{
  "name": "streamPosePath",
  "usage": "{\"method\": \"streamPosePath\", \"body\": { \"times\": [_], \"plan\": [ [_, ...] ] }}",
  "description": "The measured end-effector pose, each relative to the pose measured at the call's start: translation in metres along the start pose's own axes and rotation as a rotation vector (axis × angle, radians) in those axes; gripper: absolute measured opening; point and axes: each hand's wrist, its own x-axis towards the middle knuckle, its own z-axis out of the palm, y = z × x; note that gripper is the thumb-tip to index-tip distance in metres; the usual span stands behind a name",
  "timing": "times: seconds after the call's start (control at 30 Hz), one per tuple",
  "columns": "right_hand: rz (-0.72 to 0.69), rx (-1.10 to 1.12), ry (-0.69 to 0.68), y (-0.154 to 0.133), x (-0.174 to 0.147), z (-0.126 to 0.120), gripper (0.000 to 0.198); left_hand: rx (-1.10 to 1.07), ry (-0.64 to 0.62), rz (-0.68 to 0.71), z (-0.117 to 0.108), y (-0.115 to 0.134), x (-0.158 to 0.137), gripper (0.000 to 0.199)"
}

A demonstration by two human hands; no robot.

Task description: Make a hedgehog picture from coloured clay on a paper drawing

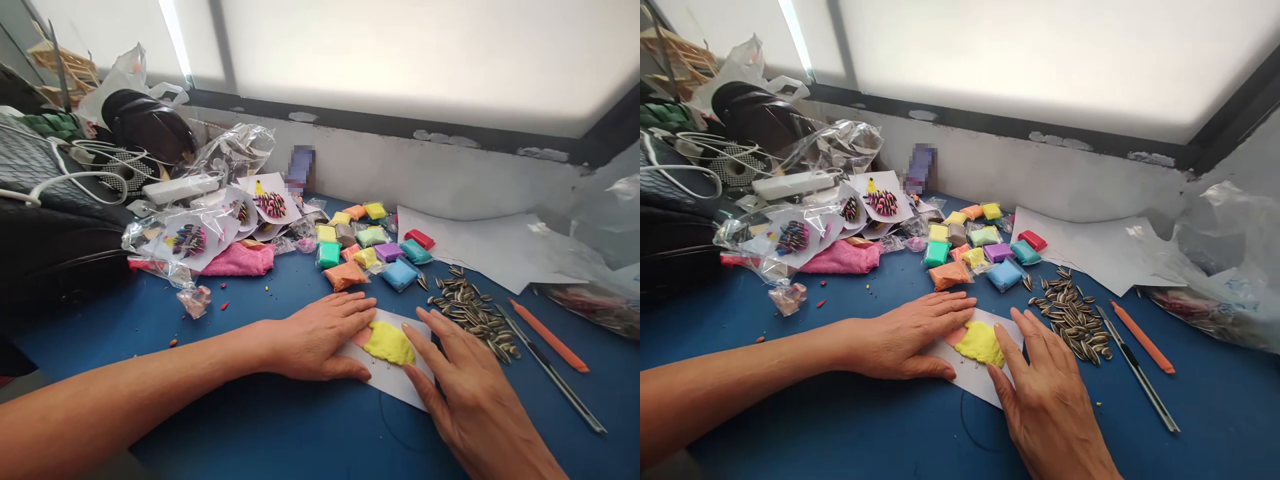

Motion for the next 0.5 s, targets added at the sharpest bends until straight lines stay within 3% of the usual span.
{"method": "streamPosePath", "body": {
  "times": [0.5],
  "plan": [
    [0.035,0.004,-0.055,0.0009,0.0072,0.0056,0.036,-0.002,0.021,0.021,0.0001,0.0005,-0.0009,0.082]
  ]
}}
